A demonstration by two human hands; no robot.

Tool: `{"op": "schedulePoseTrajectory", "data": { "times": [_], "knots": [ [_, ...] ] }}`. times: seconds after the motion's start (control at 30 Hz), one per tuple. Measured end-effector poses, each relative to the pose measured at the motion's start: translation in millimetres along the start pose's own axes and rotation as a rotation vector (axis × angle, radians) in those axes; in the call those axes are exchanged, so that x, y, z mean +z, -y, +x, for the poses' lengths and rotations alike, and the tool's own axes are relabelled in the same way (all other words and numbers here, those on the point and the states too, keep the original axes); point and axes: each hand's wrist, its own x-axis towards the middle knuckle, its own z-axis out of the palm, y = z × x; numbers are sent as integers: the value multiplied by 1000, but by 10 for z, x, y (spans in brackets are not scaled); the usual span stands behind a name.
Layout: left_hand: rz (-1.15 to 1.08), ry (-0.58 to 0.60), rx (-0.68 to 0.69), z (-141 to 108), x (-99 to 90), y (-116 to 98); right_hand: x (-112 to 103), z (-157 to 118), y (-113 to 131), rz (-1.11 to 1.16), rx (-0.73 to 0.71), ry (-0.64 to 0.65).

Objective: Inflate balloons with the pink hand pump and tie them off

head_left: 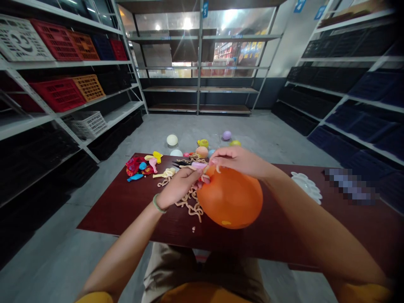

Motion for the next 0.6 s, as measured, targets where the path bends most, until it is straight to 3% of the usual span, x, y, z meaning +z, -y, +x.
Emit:
{"op": "schedulePoseTrajectory", "data": {
  "times": [0.13,0.4,0.47,0.6],
  "knots": [
    [-138,-56,-15,-2,-26,24,1,-100,-35,-169,-127,-41],
    [-411,-158,-98,32,37,151,264,-209,-213,-827,-299,-445],
    [-502,-186,-112,39,56,172,352,-228,-215,-888,-339,-512],
    [-644,-240,-95,24,52,175,480,-310,-161,-845,-466,-518]
  ]
}}
